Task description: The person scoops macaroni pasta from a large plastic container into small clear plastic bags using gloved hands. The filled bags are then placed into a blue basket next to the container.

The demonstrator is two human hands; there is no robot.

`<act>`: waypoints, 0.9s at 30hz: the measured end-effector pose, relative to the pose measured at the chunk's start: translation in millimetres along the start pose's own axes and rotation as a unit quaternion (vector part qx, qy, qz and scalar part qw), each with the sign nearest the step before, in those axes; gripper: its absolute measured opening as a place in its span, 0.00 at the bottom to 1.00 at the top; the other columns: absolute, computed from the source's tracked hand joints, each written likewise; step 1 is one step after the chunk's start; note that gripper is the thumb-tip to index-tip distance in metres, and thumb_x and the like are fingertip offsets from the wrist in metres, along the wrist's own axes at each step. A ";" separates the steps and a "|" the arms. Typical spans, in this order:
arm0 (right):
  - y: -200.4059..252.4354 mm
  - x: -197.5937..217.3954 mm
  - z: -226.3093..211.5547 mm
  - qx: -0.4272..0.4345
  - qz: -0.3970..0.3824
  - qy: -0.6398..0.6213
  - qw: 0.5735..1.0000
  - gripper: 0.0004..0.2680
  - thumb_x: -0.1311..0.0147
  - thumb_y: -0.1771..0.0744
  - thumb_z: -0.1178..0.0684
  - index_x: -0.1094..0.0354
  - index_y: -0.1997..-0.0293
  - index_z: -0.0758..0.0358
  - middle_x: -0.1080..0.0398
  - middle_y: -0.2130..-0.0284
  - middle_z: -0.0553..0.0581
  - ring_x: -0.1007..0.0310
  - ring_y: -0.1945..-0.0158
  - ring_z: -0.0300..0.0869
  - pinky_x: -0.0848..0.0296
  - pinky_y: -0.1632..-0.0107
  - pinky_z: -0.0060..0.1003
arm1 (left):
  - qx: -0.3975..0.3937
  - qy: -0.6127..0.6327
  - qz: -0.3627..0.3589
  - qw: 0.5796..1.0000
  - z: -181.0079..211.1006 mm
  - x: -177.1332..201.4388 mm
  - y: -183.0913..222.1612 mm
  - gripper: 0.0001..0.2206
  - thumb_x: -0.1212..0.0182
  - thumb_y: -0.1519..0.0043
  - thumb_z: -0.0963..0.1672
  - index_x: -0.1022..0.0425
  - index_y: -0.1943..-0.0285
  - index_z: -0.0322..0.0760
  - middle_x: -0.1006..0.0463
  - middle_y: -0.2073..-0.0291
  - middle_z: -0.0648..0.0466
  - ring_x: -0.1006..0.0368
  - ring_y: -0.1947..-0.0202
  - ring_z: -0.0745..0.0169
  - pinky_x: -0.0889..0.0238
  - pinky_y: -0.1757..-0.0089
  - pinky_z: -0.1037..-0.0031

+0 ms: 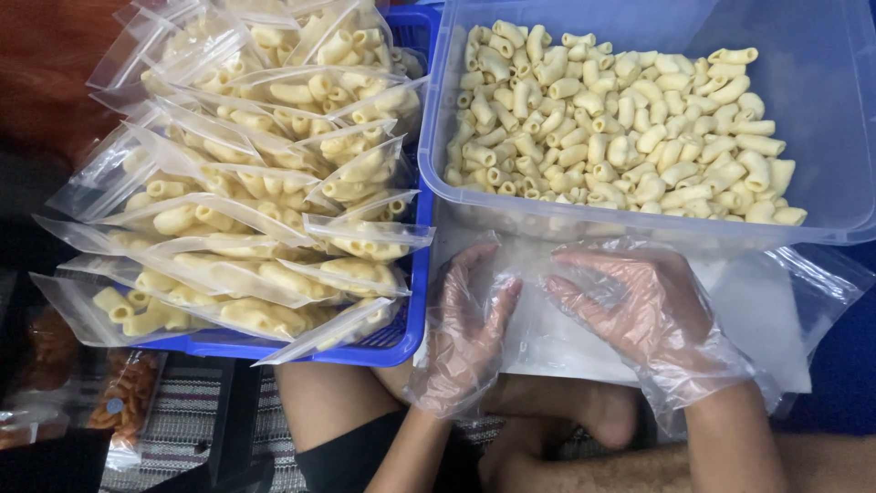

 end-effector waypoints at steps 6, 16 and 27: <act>2.2 -0.9 3.0 -0.024 -0.002 -0.002 1.000 0.09 0.32 0.39 0.51 0.18 0.58 0.58 0.18 0.61 0.54 0.17 0.57 0.41 0.22 0.53 0.35 | -0.016 0.012 -0.002 1.000 -0.9 1.2 -1.4 0.18 0.40 0.37 0.48 0.30 0.40 0.39 0.26 0.42 0.49 0.29 0.40 0.56 0.37 0.39 0.69; 2.4 -8.3 4.6 -0.019 -0.021 0.005 1.000 0.11 0.31 0.39 0.48 0.19 0.56 0.57 0.18 0.59 0.55 0.18 0.55 0.44 0.23 0.50 0.38 | 0.043 0.088 0.029 0.995 -34.3 -2.1 1.0 0.13 0.36 0.39 0.48 0.28 0.50 0.42 0.20 0.47 0.52 0.24 0.46 0.61 0.33 0.44 0.73; 4.2 -21.6 2.8 -0.022 -0.075 -0.036 0.996 0.13 0.38 0.36 0.52 0.23 0.47 0.58 0.20 0.51 0.54 0.19 0.49 0.44 0.23 0.46 0.40 | -0.164 -0.034 0.066 0.984 16.1 12.8 8.0 0.07 0.37 0.35 0.40 0.25 0.50 0.37 0.20 0.47 0.48 0.22 0.46 0.54 0.30 0.42 0.69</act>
Point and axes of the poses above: each hand's wrist, its own y-axis away from the middle knuckle, its own x-axis out of the back of the hand, z = x × y, the point moved 10 cm from there along -y, towards the middle knuckle
